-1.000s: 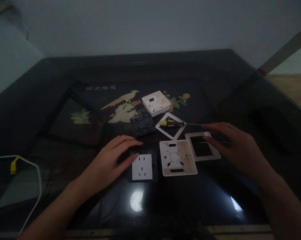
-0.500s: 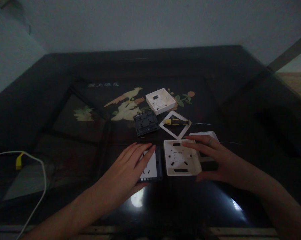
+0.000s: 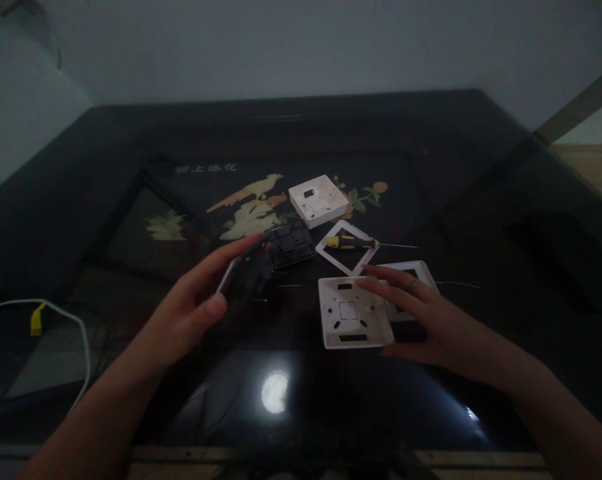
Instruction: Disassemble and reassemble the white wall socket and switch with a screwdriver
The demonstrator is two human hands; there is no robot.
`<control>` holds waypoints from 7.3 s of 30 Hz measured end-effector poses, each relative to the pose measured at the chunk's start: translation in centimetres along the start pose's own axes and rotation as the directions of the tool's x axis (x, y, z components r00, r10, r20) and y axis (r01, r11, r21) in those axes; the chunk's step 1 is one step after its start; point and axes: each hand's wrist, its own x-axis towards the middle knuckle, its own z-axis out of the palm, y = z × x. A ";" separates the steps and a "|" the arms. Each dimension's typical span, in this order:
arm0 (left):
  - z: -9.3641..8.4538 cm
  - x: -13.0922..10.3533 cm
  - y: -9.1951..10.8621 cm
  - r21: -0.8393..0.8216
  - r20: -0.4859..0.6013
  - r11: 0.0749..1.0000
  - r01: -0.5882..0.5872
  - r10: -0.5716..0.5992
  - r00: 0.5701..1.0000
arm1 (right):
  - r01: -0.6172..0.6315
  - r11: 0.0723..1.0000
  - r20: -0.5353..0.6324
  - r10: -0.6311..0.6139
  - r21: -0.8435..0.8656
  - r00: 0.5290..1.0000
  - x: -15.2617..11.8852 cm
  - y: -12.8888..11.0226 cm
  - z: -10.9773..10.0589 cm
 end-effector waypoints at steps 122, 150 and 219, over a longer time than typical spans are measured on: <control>5.6 -1.6 -2.1 0.344 0.236 0.933 -0.110 0.028 0.971 | 0.104 0.986 -0.129 -0.087 0.131 0.988 1.1 -2.2 2.3; 1.2 0.7 -1.6 0.583 -0.015 0.809 -0.074 0.101 0.995 | 0.053 0.998 -0.272 -0.044 0.026 0.961 0.6 -1.2 1.2; 9.1 4.5 0.7 0.338 0.239 0.870 -0.358 0.289 0.927 | 0.012 0.983 -0.169 0.020 0.183 0.985 1.2 -2.8 3.5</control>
